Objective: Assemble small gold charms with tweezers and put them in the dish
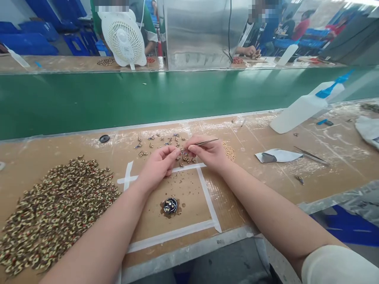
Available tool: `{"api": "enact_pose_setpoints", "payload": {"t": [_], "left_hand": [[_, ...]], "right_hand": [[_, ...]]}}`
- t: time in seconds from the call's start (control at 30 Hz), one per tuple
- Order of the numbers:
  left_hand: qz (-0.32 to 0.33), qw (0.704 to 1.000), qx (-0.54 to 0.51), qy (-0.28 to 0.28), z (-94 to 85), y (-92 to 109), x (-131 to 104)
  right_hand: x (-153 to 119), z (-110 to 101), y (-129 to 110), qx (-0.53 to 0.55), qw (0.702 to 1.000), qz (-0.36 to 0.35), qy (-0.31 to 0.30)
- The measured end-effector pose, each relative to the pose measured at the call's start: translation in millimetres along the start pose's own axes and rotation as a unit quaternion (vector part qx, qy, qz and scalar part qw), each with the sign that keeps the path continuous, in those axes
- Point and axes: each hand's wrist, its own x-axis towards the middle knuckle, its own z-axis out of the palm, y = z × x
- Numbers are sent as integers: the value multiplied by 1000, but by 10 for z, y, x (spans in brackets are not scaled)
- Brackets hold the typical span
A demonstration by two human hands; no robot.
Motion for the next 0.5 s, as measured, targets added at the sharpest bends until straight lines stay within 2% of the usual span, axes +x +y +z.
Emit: {"api": "enact_pose_setpoints", "payload": {"t": [0.13,0.33,0.5], "left_hand": [[-12,998,-57,-17,-7,35,2],[-23,993,-119,-1,-42,86,7],[-20,988,-151,-3,-77,68,10]], "right_hand": [[34,-10,-22,-1,999,7,36],[75,-14,-44,90,981,133,109],[70,18,-53,109,981,98,126]]}}
